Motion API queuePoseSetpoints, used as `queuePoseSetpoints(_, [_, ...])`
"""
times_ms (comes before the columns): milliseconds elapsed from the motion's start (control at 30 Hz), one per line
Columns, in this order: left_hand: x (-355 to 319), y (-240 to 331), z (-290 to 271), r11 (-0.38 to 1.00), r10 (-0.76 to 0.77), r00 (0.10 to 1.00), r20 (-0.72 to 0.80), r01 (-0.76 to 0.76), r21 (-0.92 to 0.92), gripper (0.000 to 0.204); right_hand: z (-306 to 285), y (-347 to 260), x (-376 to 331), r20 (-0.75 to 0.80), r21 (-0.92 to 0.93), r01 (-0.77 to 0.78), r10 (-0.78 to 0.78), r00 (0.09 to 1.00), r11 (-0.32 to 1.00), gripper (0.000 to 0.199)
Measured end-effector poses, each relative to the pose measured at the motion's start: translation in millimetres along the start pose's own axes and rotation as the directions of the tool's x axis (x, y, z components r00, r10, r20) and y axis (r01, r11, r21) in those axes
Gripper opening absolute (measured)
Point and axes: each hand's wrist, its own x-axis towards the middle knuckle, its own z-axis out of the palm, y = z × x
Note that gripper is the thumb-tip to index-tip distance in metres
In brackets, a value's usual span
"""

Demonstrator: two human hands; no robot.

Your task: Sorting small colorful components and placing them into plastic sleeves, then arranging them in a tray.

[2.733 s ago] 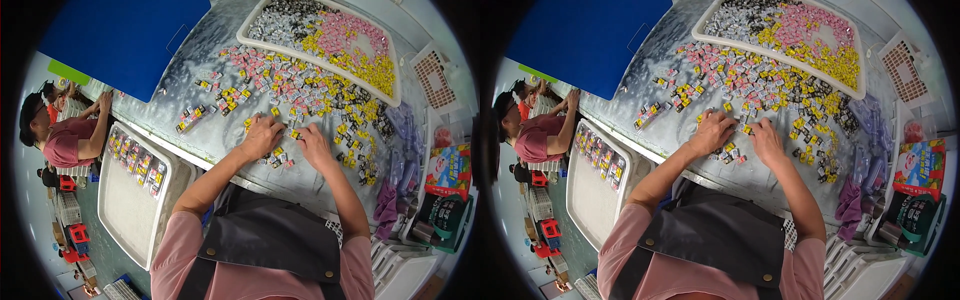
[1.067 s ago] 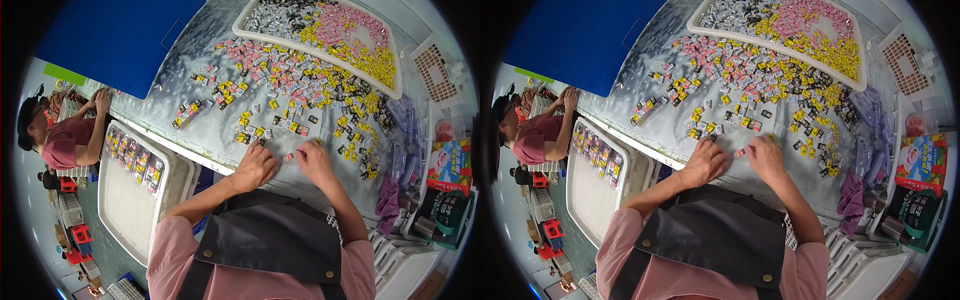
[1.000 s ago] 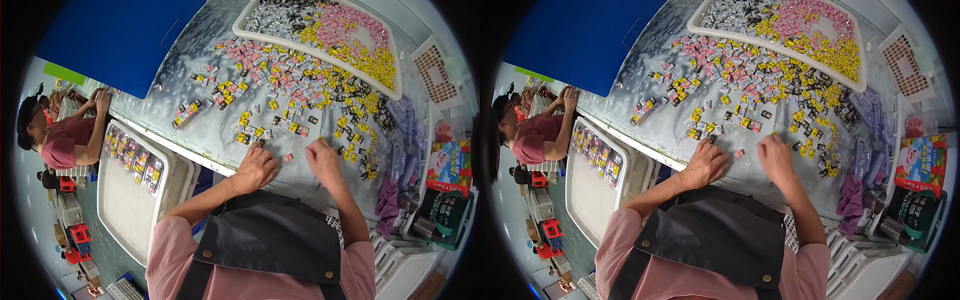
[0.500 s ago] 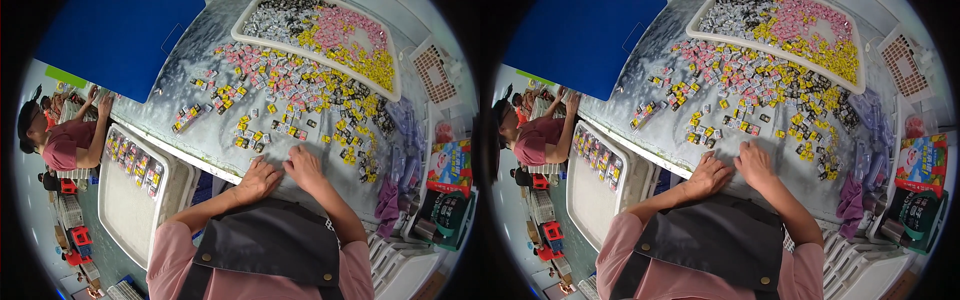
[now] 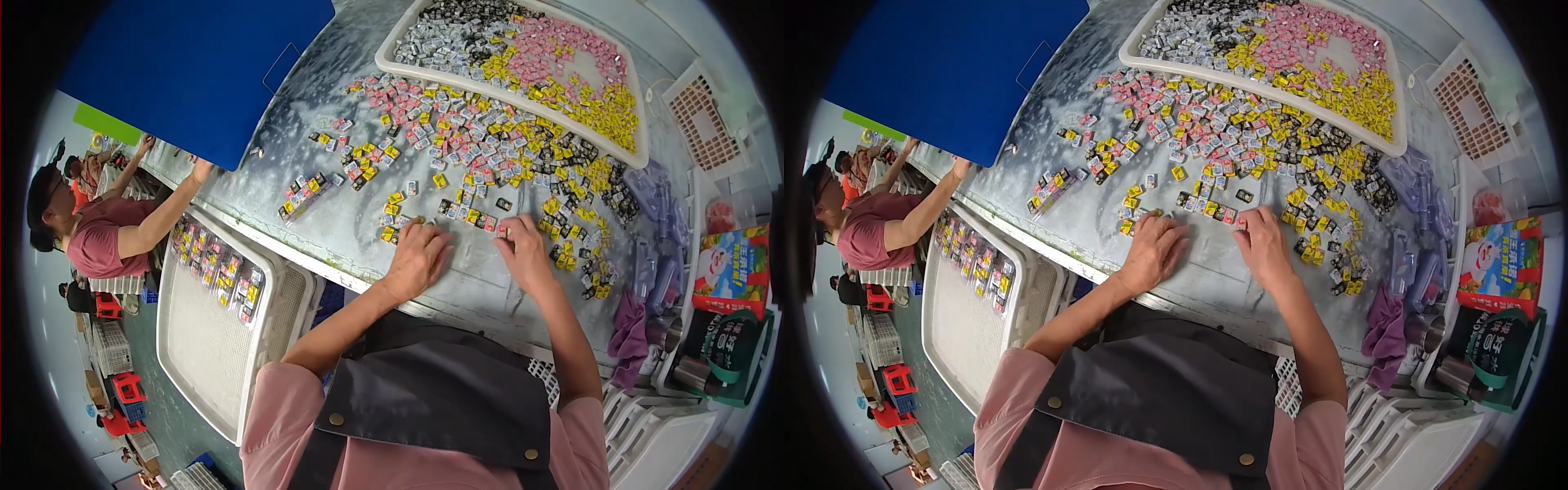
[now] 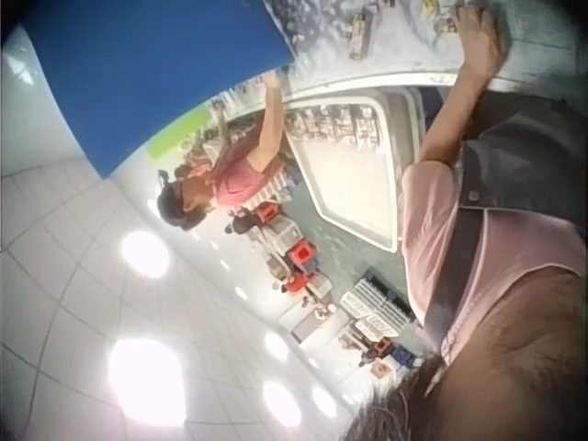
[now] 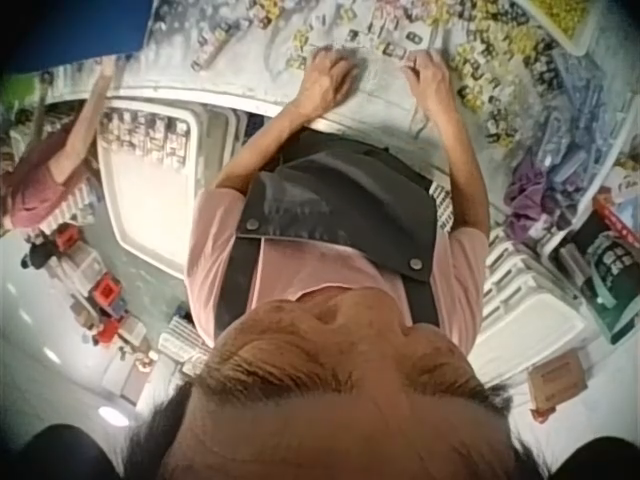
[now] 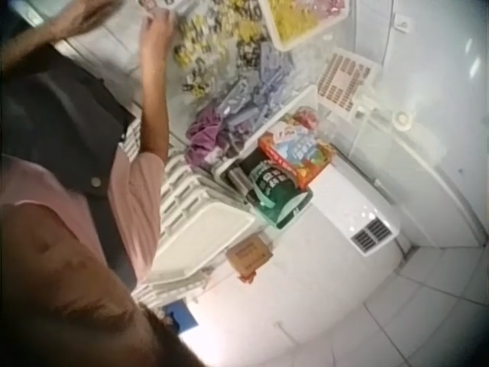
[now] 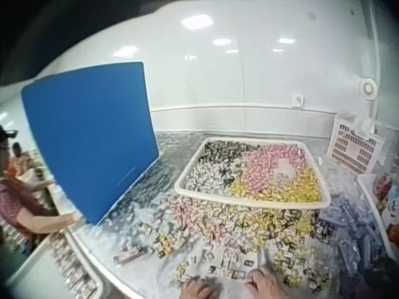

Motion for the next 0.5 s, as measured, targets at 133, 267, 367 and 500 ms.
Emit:
queuePoseSetpoints(133, [-8, -14, -8, 0.998, -0.036, 0.999, 0.016, 0.035, 0.053, 0.028, 2, 0, 8, 0.004, -0.031, 0.001, -0.001, 1.000, 1.000, 0.024])
queuePoseSetpoints(267, [6, -19, -7, 0.993, -0.120, 0.993, -0.017, 0.120, -0.007, 0.032, 7, -1, 11, 0.036, -0.041, -0.037, 0.038, 0.999, 0.998, 0.028])
queuePoseSetpoints(367, [27, -24, -9, 0.987, -0.152, 0.988, 0.031, 0.151, 0.046, 0.037, 5, -4, 12, 0.053, -0.018, -0.063, 0.064, 0.997, 0.998, 0.033])
queuePoseSetpoints(500, [45, -31, -7, 0.978, -0.102, 0.980, 0.173, 0.067, 0.197, 0.042, 8, -9, 18, 0.062, -0.048, -0.019, 0.022, 0.998, 0.999, 0.036])
